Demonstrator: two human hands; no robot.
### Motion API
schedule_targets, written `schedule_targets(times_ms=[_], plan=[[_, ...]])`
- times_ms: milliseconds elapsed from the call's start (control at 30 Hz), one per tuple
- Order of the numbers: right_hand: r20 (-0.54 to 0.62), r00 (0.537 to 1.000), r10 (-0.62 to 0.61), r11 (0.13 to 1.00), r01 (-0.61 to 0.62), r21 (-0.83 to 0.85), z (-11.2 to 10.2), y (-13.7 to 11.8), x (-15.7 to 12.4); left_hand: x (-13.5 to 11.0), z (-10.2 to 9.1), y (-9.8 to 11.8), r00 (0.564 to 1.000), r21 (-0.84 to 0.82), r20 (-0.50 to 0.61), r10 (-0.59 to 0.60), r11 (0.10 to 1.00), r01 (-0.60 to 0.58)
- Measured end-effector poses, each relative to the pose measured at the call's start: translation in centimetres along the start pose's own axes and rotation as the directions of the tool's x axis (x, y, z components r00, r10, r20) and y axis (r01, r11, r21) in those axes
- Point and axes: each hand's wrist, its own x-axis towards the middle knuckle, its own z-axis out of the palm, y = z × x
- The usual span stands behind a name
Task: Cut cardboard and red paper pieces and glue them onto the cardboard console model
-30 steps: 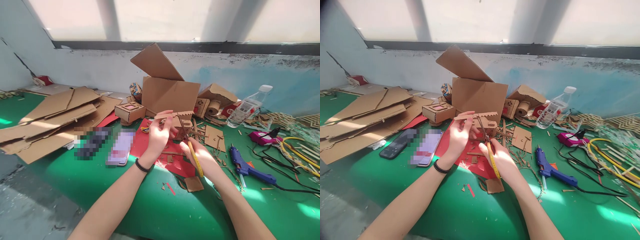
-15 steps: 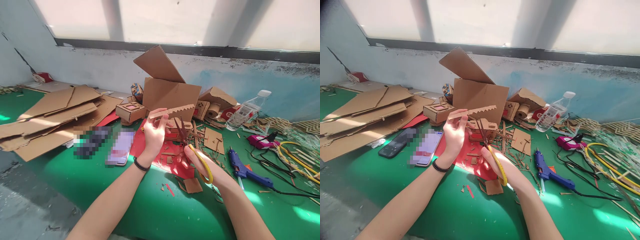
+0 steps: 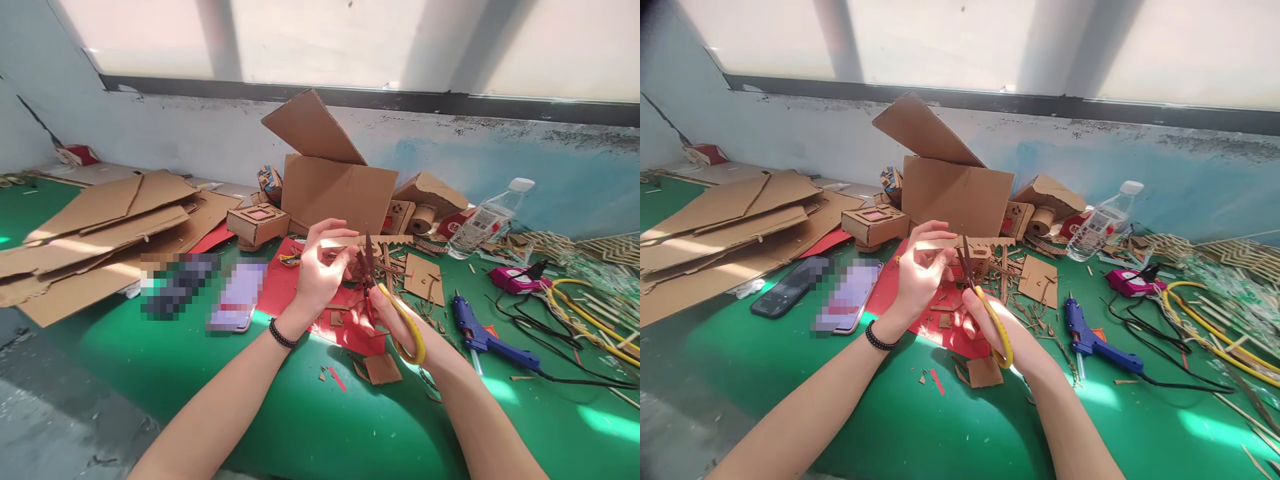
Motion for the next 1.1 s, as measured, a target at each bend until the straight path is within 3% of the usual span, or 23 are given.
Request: schedule_targets(times_ms=[200, 333, 567, 900, 1100], plan=[[-0.066, 0.997, -0.03, 0.998, 0.026, -0.052, 0.0, -0.6, 0.3, 0.1, 0.0, -0.4, 1.0, 0.01, 0.019, -0.015, 1.0, 0.015], [-0.102, 0.994, -0.033, 0.994, 0.022, -0.106, 0.0, -1.4, 0.3, -0.1, 0.3, -0.3, 0.995, -0.053, 0.031, -0.097, 0.994, 0.098], [-0.049, 0.999, -0.005, 0.996, 0.0, -0.085, -0.1, -1.1, 0.3, -0.1, 0.5, 0.4, 0.987, -0.077, 0.005, -0.163, 0.984, 0.163], [-0.084, 0.993, 0.079, 0.986, -0.091, -0.142, -0.3, -1.5, 0.5, 0.2, 0.0, 0.7, 0.982, -0.062, 0.059, -0.181, 0.981, 0.184], [-0.096, 0.994, 0.059, 0.975, -0.077, -0.206, -0.4, -1.0, 0.7, 0.3, 0.0, 0.9, 0.975, -0.073, 0.063, -0.214, 0.973, 0.218]])
